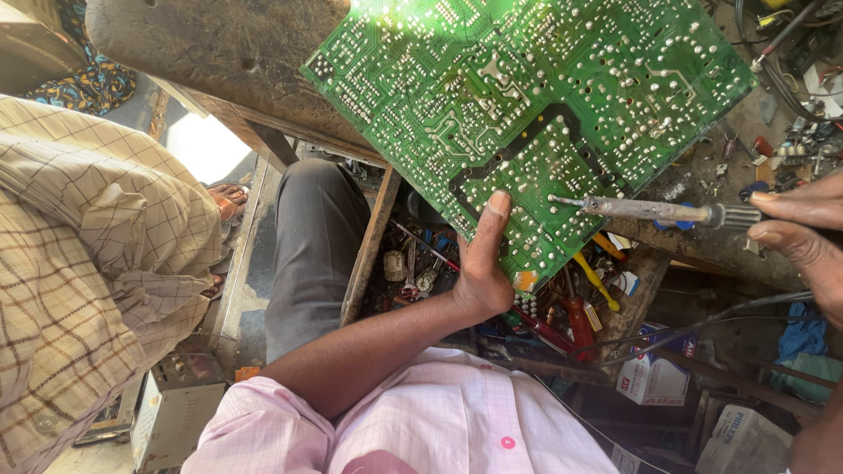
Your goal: The person holds a large green circuit board on a cluttered repair bench and works on it with a soldering iron, touching the iron to points on the board while steadying the board with the other hand. They use a yellow brush to brush the board surface, handle a spool of solder, pick up a screwdriver, and reposition the board repeatedly while continuing to work on its underside.
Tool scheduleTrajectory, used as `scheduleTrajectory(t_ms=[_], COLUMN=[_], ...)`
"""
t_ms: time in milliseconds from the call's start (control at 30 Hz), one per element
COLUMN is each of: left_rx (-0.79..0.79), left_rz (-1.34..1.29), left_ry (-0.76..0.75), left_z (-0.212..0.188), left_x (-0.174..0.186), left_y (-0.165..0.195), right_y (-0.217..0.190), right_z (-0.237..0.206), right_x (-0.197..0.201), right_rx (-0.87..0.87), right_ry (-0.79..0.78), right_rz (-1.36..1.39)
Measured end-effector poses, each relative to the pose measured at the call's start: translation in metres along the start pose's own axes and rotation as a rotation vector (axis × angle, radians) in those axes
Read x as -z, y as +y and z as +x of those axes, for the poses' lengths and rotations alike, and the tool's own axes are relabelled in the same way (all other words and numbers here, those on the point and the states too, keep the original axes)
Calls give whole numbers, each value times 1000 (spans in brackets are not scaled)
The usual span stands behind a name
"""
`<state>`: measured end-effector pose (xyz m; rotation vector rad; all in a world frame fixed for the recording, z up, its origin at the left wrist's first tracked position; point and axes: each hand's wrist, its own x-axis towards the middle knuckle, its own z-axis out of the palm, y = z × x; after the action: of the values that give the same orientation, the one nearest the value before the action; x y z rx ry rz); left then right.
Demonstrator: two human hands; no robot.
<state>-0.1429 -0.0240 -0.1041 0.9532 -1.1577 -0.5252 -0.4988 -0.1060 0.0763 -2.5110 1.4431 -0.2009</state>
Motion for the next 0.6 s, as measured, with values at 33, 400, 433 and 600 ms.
scheduleTrajectory(t_ms=[33, 400, 433, 600], left_rx=[0, -4, -1, -22], left_rz=[9, 27, 22, 12], left_ry=[-2, -2, 3, 30], left_z=[1, -2, -3, -3], left_x=[0, 2, 2, 0], left_y=[0, -1, -1, -2], right_y=[2, -20, -23, -43], right_z=[3, -8, -8, -18], right_x=[0, -2, -3, -5], right_rx=[-11, 59, 54, -42], right_ry=[-8, 53, 57, 90], right_rz=[22, 16, 41, 81])
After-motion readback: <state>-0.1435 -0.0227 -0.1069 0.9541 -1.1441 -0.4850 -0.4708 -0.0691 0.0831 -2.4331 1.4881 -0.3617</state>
